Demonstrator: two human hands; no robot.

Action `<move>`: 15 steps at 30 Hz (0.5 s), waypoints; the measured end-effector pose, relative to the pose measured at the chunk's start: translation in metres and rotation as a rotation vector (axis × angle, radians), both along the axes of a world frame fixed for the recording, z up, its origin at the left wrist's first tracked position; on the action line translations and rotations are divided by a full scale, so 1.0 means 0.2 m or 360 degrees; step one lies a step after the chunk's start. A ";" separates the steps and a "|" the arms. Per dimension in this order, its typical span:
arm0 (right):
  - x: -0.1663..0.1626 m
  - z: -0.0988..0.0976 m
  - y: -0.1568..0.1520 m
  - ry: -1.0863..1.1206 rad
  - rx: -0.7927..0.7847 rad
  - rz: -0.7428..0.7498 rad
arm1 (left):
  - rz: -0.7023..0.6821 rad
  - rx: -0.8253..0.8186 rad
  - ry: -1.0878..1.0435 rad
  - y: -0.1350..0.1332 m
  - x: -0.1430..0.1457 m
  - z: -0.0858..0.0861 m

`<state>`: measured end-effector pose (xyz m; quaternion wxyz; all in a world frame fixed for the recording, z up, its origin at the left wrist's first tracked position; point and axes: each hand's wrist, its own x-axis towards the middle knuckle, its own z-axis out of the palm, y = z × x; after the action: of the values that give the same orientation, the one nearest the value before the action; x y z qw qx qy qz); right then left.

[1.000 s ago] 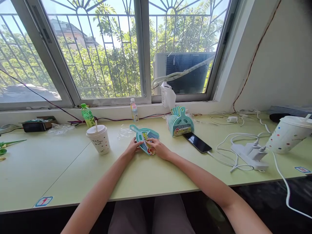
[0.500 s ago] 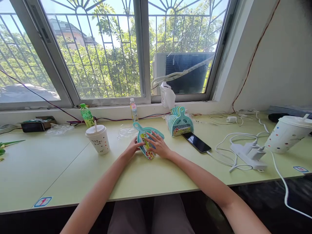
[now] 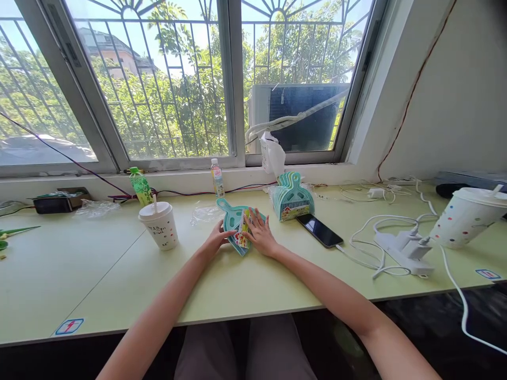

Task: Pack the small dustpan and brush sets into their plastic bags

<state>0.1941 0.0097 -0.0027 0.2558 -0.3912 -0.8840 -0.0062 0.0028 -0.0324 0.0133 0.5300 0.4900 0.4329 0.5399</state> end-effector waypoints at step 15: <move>-0.06 -0.03 -0.01 0.0247 -0.0069 -0.0230 | 0.0101 0.0064 -0.0010 -0.03 0.03 0.05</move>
<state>0.1823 0.0078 -0.0092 0.3137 -0.4588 -0.8310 0.0247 0.0095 -0.0385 0.0226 0.5042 0.4847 0.4356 0.5666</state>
